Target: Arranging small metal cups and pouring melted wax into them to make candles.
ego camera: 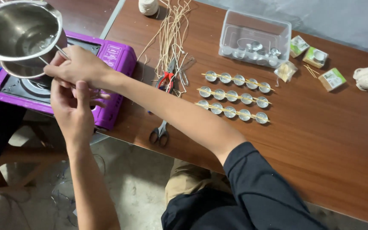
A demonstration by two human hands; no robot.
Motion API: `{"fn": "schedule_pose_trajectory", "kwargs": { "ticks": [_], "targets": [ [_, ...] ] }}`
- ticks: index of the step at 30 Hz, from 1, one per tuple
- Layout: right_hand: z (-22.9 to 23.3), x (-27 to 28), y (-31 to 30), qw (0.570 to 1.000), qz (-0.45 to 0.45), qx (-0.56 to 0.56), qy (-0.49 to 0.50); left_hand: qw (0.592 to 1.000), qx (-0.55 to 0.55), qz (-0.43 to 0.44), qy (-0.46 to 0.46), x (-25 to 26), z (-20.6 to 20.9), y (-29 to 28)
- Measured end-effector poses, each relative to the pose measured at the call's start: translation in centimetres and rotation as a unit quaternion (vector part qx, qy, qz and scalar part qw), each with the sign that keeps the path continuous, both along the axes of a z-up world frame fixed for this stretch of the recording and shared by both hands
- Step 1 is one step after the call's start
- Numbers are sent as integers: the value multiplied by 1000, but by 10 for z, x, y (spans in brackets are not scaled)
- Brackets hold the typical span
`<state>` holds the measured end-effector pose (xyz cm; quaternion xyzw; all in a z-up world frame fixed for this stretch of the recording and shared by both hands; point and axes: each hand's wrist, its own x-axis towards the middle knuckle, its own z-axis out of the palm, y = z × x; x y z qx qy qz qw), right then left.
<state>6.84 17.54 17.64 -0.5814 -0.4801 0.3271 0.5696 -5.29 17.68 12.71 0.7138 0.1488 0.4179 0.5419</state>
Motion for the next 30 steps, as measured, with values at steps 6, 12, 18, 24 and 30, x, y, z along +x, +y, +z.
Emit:
{"fn": "schedule_pose_trajectory", "kwargs": {
  "ticks": [6,12,18,24,30],
  "targets": [
    [-37,6,52,998,-1,-60,-4,1000,2,7,11,1,-14,23],
    [-48,5,67,997,9,-57,-58,999,-24,24,31,-1,-21,30],
    [-53,2,72,997,39,-16,-60,999,-21,21,35,-3,-21,33],
    [-58,-3,74,997,28,-43,-58,997,-45,42,52,-8,-25,35],
    [-123,5,122,992,21,-113,-58,998,-56,17,-7,-6,-46,47]
  ]
}}
